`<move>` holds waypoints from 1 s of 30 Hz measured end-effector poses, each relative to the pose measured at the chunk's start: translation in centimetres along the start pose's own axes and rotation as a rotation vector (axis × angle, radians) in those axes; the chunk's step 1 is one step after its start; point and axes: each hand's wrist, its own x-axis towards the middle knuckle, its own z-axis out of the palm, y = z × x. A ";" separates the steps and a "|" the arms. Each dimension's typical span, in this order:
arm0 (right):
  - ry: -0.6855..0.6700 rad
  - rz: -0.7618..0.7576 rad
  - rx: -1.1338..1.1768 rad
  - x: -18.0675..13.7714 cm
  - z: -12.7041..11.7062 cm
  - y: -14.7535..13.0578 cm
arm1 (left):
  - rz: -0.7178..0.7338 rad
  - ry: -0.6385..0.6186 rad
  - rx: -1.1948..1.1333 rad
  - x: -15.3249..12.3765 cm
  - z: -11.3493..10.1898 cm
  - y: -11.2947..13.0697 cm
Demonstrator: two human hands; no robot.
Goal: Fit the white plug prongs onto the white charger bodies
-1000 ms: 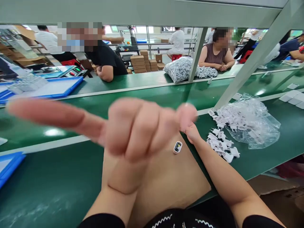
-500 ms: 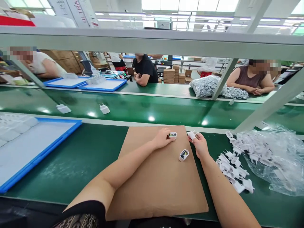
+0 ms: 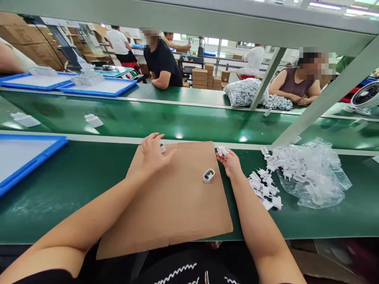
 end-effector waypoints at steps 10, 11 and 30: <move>0.007 0.003 -0.022 -1.3 0.3 0.2 | 0.275 -0.507 -0.506 -7.0 6.9 8.7; 0.009 -0.008 -0.026 -1.3 0.3 0.2 | 0.286 -0.505 -0.520 -6.7 7.2 8.4; -0.124 -0.429 -0.461 -4.8 1.6 -3.4 | 0.120 -0.622 -0.662 -3.1 6.8 6.3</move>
